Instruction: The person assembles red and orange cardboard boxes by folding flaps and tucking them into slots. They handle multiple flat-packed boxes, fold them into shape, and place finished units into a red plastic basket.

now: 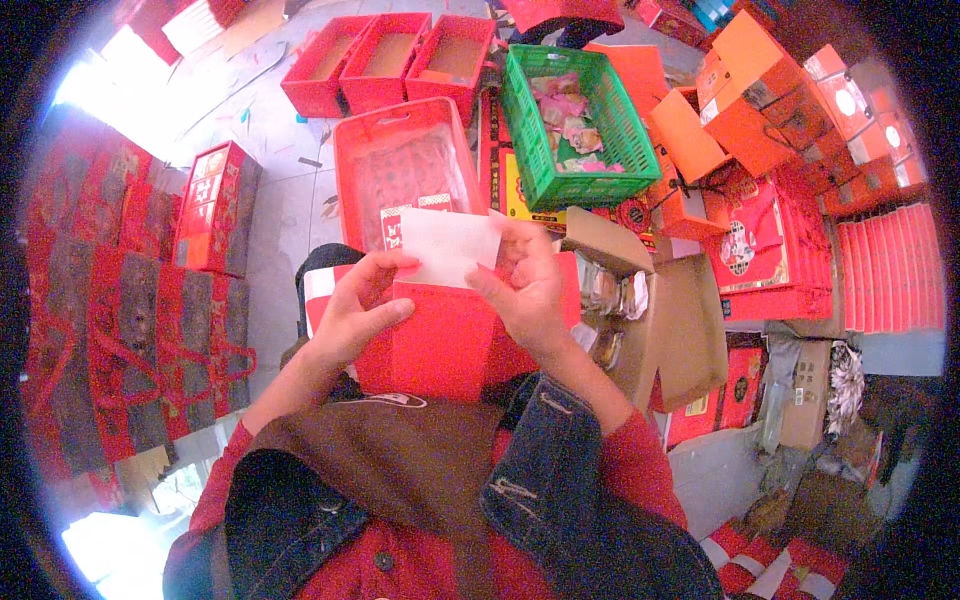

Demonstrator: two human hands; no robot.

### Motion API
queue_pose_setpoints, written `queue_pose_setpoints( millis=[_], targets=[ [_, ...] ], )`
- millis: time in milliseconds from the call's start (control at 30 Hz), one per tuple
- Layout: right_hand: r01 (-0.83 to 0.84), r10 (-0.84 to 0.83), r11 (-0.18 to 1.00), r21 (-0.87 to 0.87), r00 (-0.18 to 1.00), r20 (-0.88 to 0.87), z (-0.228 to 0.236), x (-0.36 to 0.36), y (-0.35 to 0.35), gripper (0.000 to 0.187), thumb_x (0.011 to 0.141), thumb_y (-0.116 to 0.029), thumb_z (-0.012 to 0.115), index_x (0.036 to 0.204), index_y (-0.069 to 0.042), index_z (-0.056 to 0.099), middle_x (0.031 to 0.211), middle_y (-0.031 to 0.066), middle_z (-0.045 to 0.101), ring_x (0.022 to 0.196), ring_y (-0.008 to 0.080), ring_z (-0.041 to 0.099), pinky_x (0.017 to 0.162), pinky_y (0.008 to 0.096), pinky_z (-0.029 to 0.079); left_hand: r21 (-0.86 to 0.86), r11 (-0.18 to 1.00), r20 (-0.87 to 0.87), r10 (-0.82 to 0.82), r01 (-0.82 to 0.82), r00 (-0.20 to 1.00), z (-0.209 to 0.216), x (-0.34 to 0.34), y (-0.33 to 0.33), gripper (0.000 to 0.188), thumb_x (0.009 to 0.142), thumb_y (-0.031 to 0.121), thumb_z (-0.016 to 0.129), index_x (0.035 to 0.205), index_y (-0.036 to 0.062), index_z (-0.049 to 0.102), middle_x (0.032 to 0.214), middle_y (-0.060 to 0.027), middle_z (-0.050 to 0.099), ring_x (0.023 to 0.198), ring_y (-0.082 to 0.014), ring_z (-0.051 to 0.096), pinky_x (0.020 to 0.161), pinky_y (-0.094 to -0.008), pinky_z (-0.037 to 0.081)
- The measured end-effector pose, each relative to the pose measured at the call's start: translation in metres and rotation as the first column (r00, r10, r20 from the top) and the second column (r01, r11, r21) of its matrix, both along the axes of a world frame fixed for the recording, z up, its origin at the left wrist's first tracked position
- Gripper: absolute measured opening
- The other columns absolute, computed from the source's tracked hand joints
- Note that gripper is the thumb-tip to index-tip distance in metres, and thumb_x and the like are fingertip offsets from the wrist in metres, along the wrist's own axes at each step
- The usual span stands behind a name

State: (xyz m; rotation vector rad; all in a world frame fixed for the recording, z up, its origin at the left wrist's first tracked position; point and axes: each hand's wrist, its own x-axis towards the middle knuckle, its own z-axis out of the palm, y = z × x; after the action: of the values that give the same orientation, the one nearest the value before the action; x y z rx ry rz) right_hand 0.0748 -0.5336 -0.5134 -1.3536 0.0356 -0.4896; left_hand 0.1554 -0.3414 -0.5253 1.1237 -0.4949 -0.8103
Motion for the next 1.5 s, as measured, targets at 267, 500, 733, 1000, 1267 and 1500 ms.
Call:
queue_pose_setpoints(
  millis=[267,500,733,1000,1267,1500],
  targets=[
    [-0.290,0.195,0.867,-0.406,0.946,-0.259,0.035,0.013,-0.020,0.024,0.086,-0.014,0.061,0.105,0.000,0.066,0.104,0.0116,0.064,0.100,0.0189,0.059,0.089,0.0304,0.044,-0.040,0.999,0.039,0.002,-0.001,0.999,-0.001,-0.002,-0.004,0.042,0.084,0.004,0.062,0.121,0.0045,0.043,0.121,-0.0057,0.049,0.114,-0.0153,0.048,0.096,-0.0310,0.040],
    [-0.405,0.230,0.810,-0.424,0.885,-0.404,0.052,0.016,-0.020,0.030,0.076,-0.008,0.067,0.106,0.000,0.066,0.104,0.0120,0.066,0.099,0.0177,0.061,0.089,0.0301,0.046,-0.079,0.997,0.068,0.000,0.005,0.998,0.003,-0.006,-0.004,0.042,0.086,0.004,0.061,0.122,0.0035,0.039,0.120,-0.0070,0.048,0.115,-0.0168,0.046,0.100,-0.0334,0.037],
    [-0.464,0.331,0.795,-0.390,0.871,-0.362,0.051,0.018,-0.024,0.027,0.072,-0.005,0.071,0.099,-0.001,0.068,0.105,0.0108,0.066,0.100,0.0179,0.060,0.090,0.0304,0.045,-0.093,0.994,0.058,-0.054,0.060,0.997,0.003,-0.008,-0.001,0.041,0.087,0.005,0.060,0.122,0.0041,0.039,0.120,-0.0067,0.046,0.116,-0.0157,0.045,0.098,-0.0329,0.038],
    [-0.459,0.311,0.791,-0.406,0.872,-0.379,0.050,0.019,-0.024,0.027,0.073,-0.006,0.071,0.099,-0.002,0.068,0.102,0.0099,0.065,0.098,0.0181,0.060,0.089,0.0303,0.045,-0.101,0.991,0.037,0.090,-0.086,0.995,0.021,-0.015,-0.005,0.043,0.088,0.006,0.058,0.125,0.0037,0.038,0.119,-0.0085,0.046,0.114,-0.0154,0.047,0.096,-0.0318,0.041],
    [-0.350,0.222,0.752,-0.559,0.932,-0.286,0.051,0.001,-0.012,0.024,0.076,-0.007,0.069,0.100,-0.002,0.068,0.101,0.0114,0.065,0.097,0.0203,0.061,0.089,0.0308,0.045,-0.067,0.998,0.158,0.017,-0.007,0.987,0.010,-0.015,-0.003,0.034,0.090,0.006,0.056,0.122,0.0038,0.044,0.120,-0.0060,0.047,0.112,-0.0139,0.048,0.094,-0.0300,0.042],
    [-0.264,0.189,0.813,-0.520,0.963,-0.192,0.042,-0.018,-0.019,0.030,0.079,-0.005,0.065,0.109,-0.001,0.064,0.115,0.0140,0.061,0.109,0.0227,0.056,0.096,0.0343,0.041,-0.025,0.998,0.129,0.059,-0.057,0.990,0.009,-0.017,0.001,0.030,0.090,0.004,0.055,0.118,0.0042,0.047,0.119,-0.0048,0.046,0.112,-0.0130,0.047,0.090,-0.0283,0.044]
  ],
)
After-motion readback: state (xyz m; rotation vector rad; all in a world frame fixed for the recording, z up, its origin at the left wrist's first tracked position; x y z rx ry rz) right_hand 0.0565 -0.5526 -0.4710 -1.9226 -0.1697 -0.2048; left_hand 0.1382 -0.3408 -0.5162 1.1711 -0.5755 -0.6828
